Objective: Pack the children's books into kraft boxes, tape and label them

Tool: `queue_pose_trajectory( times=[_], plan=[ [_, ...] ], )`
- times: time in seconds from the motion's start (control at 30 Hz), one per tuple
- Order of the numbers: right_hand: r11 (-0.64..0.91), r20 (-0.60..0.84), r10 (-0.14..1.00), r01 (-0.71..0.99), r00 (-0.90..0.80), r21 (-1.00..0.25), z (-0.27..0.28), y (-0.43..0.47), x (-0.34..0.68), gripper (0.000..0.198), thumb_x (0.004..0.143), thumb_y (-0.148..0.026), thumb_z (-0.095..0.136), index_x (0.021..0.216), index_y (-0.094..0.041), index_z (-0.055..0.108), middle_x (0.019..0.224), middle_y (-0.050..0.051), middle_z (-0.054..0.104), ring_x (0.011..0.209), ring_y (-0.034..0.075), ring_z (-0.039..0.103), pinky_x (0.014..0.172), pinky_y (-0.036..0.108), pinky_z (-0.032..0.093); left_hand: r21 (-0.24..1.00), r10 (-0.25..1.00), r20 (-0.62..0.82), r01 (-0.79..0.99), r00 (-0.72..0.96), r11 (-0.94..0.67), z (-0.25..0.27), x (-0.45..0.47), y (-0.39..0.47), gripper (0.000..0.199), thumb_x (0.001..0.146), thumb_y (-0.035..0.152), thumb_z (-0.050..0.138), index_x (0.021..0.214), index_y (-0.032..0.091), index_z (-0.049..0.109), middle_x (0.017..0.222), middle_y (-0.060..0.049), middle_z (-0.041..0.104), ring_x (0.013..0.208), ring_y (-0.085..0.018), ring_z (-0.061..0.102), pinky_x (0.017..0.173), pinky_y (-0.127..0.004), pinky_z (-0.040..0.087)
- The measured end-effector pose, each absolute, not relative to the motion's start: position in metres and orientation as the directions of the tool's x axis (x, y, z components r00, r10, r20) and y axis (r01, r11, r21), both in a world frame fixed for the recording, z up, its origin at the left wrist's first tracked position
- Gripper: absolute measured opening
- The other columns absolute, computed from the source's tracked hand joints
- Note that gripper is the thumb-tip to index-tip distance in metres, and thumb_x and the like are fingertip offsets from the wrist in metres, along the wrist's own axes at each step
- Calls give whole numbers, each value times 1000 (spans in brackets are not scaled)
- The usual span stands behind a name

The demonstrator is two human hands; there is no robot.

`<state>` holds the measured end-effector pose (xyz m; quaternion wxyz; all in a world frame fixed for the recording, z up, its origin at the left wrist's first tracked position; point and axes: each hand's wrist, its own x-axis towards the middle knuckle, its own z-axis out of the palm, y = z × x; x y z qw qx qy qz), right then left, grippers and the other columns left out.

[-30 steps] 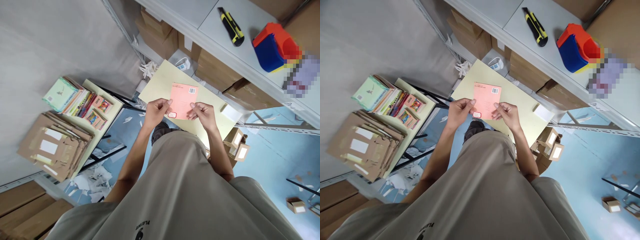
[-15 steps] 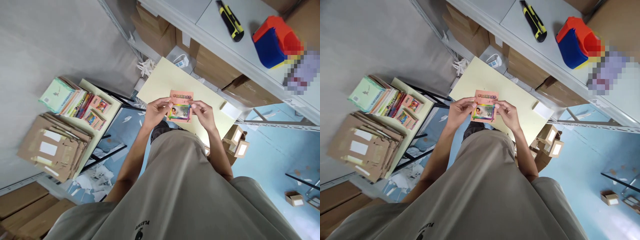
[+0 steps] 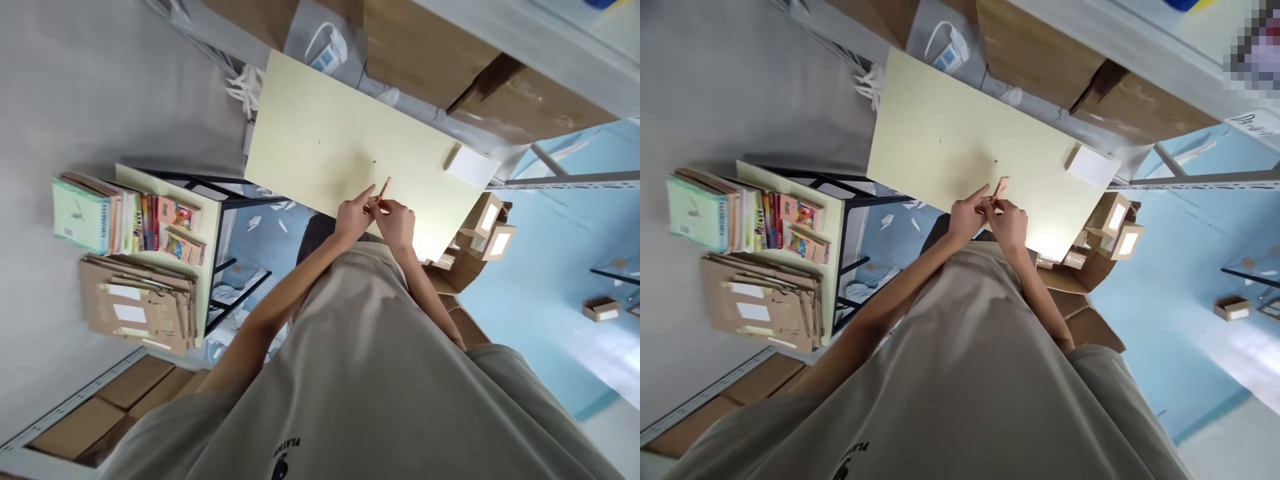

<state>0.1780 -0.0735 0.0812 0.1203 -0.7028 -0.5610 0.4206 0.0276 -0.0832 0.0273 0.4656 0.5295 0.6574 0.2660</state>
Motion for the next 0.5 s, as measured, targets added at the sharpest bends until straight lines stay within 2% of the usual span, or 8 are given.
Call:
queue_pose_trajectory(
  times=[0.13,0.27,0.33,0.4,0.5],
  plan=[
    [-400,-514,849,782,121,-478,66,-63,187,29,111,-27,65,117,-18,91,122,17,93,109,35,91,105,49,68,894,902,-393,304,181,329,0,47,-81,70,97,9,84,164,29,75,146,-8,87,113,-27,91,109,-42,74],
    [-447,-538,790,876,294,-178,60,-36,201,28,108,-20,63,113,-11,89,110,25,90,104,37,88,96,50,66,898,813,-440,156,381,412,-18,46,-77,70,101,13,79,169,22,68,157,-15,81,132,-30,87,113,-44,72],
    [-466,-501,775,884,385,-42,54,-19,203,31,109,-17,59,118,-7,86,110,29,88,103,38,87,93,51,66,882,795,-467,147,387,447,-24,27,-73,66,104,16,74,169,19,66,164,-18,76,144,-32,82,119,-46,69],
    [-465,-468,772,884,430,44,45,-1,197,34,109,-13,55,127,-3,82,113,32,86,106,39,88,93,51,67,858,793,-511,152,332,490,-28,-4,-68,60,107,18,70,167,18,67,168,-20,73,150,-33,78,124,-48,67],
    [-408,-481,781,908,399,92,25,23,164,39,109,-8,52,139,3,76,119,36,85,114,42,88,96,52,69,815,785,-580,150,216,560,-33,-68,-61,54,108,24,70,162,17,71,166,-21,74,151,-35,77,128,-51,64]
  ],
)
